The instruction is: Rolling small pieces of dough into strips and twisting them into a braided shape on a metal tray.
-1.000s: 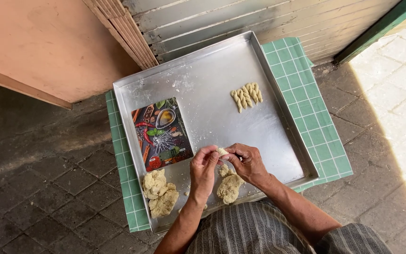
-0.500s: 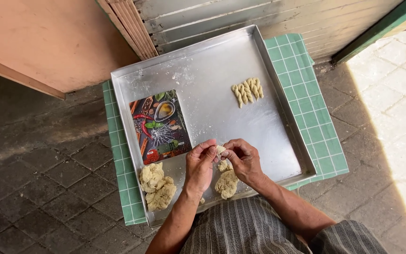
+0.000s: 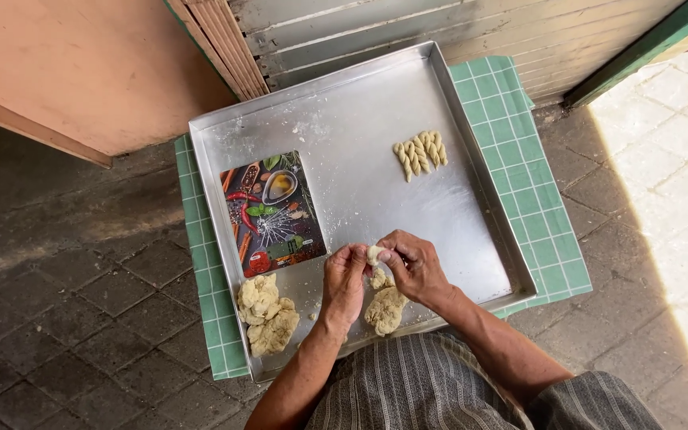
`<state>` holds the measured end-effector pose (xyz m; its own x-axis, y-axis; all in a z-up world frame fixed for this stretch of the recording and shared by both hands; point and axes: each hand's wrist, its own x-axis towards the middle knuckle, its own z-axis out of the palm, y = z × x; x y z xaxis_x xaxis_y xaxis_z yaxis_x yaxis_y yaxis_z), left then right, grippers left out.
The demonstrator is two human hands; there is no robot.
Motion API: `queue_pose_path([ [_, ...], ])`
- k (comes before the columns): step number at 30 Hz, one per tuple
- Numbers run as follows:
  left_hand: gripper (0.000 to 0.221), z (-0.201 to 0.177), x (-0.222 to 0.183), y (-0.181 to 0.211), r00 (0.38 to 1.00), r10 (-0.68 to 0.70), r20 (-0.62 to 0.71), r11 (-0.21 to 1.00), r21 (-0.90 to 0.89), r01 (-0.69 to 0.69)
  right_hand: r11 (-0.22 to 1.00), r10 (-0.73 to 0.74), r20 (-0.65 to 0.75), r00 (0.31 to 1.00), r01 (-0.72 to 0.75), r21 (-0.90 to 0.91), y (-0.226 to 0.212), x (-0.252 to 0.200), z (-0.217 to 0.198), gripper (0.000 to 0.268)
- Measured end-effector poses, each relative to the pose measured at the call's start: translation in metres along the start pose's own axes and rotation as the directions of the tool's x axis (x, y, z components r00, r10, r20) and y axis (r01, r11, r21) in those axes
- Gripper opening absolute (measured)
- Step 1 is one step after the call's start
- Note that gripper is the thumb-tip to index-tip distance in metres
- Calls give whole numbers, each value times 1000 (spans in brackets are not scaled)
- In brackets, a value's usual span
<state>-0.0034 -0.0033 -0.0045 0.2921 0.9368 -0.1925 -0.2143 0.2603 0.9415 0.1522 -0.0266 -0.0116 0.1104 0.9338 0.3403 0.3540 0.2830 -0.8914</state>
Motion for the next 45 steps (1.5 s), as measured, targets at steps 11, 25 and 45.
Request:
queue_pose_path([
  [11,41,22,5,33,998,17,-63,966,259,0,999,-32,-225,974,21,-50,-10,5,-1,7],
  [25,28,11,26,-15,991,-92,99,993,-59,98,947,205,-90,975,-174,271,-22,12,-20,15],
  [45,20,9,1,29,1000,-4,13,1000,7,4,813,418,-33,908,-358,459,-18,9,-1,15],
])
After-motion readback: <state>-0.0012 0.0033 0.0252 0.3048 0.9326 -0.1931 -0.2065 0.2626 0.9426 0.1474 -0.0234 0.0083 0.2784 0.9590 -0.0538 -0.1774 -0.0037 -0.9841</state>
